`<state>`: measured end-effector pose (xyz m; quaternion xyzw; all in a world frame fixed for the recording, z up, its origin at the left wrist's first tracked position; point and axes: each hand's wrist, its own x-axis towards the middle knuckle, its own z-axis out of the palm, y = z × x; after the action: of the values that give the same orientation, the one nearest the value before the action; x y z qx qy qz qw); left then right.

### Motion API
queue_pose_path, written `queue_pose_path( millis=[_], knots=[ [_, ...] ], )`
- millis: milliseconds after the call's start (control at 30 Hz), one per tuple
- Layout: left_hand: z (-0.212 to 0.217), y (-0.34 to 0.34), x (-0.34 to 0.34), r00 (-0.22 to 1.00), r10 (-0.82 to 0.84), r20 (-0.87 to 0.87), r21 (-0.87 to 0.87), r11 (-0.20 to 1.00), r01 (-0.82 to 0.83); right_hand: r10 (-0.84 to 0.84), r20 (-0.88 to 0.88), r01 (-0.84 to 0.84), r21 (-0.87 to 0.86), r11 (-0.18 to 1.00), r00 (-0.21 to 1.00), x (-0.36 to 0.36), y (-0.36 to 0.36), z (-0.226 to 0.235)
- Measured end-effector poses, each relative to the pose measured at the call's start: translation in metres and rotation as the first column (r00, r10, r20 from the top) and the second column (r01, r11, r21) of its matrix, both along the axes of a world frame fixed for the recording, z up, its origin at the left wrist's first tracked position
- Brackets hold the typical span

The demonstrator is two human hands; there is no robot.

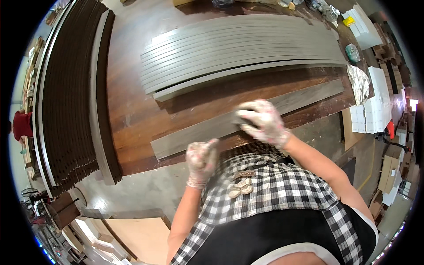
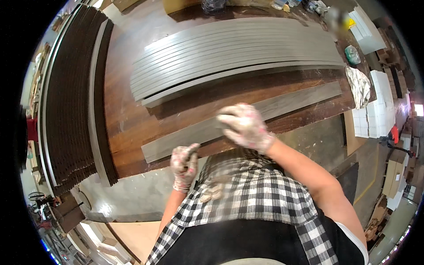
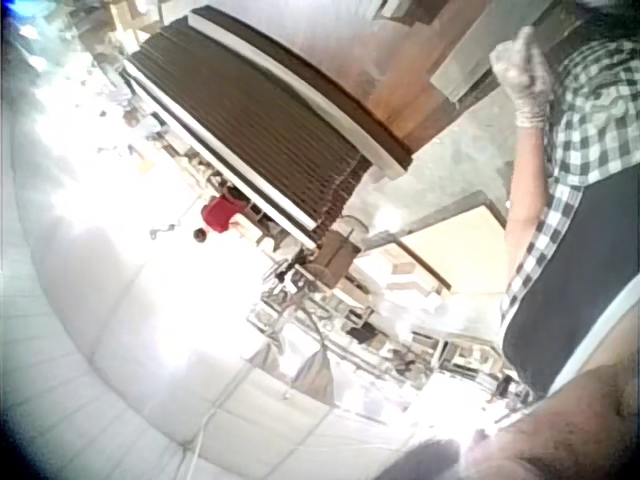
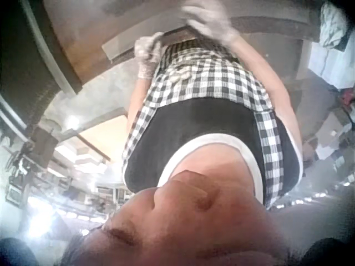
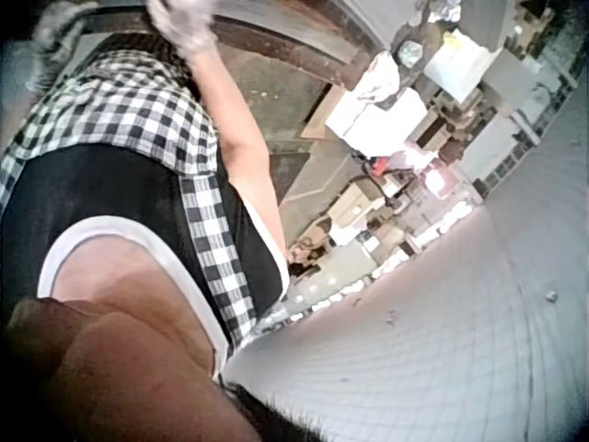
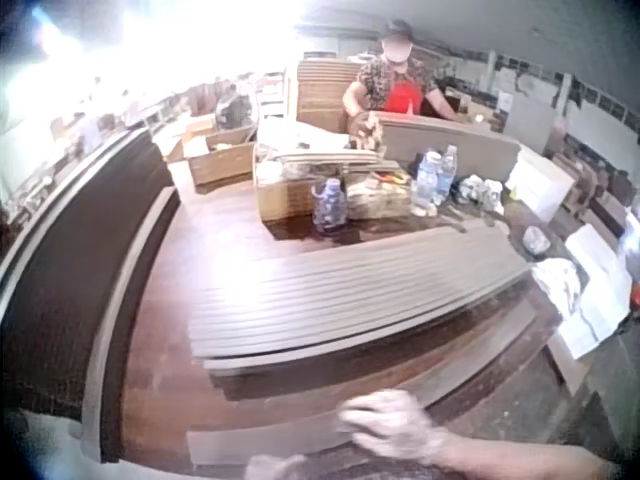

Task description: The person sands a wooden plank by hand using a sanding block, then places it onto a stack of planks and picks up another one to repeat the process.

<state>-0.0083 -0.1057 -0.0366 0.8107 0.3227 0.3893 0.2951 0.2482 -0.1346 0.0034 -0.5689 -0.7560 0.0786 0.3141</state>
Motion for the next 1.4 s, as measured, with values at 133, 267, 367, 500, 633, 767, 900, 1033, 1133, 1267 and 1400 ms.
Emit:
queue_pose_path(
  millis=[133,267,367,500,633,767,900,1033,1133,1267,1400],
  knots=[
    [0.008,-0.016,0.015,0.956,-0.230,-0.182,-0.113,0.971,0.212,0.275,-0.105,-0.278,-0.006,0.961,0.956,-0.081,0.080,-0.020],
    [-0.002,-0.031,0.025,0.957,-0.256,-0.138,-0.159,0.959,0.234,0.388,0.040,-0.381,-0.115,0.917,0.921,-0.136,0.121,-0.023],
    [-0.012,-0.049,0.029,0.970,-0.174,-0.169,-0.194,0.971,0.141,0.478,0.080,-0.458,-0.186,0.869,0.875,-0.158,0.131,-0.019],
    [-0.012,-0.056,0.035,0.958,-0.180,-0.222,-0.226,0.966,0.129,0.520,0.013,-0.504,-0.230,0.833,0.854,-0.151,0.129,-0.026],
    [0.001,-0.054,0.034,0.963,-0.145,-0.229,-0.267,0.960,0.081,0.483,-0.145,-0.501,-0.130,0.856,0.864,-0.057,0.102,-0.037],
    [0.006,-0.044,0.044,0.980,-0.145,-0.137,-0.236,0.965,0.110,0.299,-0.027,-0.291,-0.326,0.899,0.954,0.102,0.042,0.003],
    [0.009,-0.036,0.062,0.969,-0.219,-0.111,-0.203,0.960,0.194,0.107,0.107,-0.067,-0.324,0.944,0.988,0.143,0.013,0.028],
    [0.015,-0.027,0.079,0.939,-0.307,-0.157,-0.183,0.943,0.278,0.298,-0.107,-0.313,-0.176,0.933,0.948,0.044,0.051,0.009],
    [0.018,-0.030,0.086,0.957,-0.248,-0.150,-0.076,0.968,0.238,0.313,-0.070,-0.320,-0.281,0.905,0.947,0.012,0.057,-0.002],
    [0.007,-0.032,0.092,0.974,-0.210,-0.081,-0.027,0.978,0.208,0.194,-0.054,-0.200,-0.375,0.905,0.979,0.119,0.023,0.004],
    [0.013,-0.025,0.117,0.972,-0.233,-0.036,-0.011,0.973,0.232,-0.066,0.205,0.145,-0.402,0.904,0.977,0.230,-0.027,0.023]
  ],
)
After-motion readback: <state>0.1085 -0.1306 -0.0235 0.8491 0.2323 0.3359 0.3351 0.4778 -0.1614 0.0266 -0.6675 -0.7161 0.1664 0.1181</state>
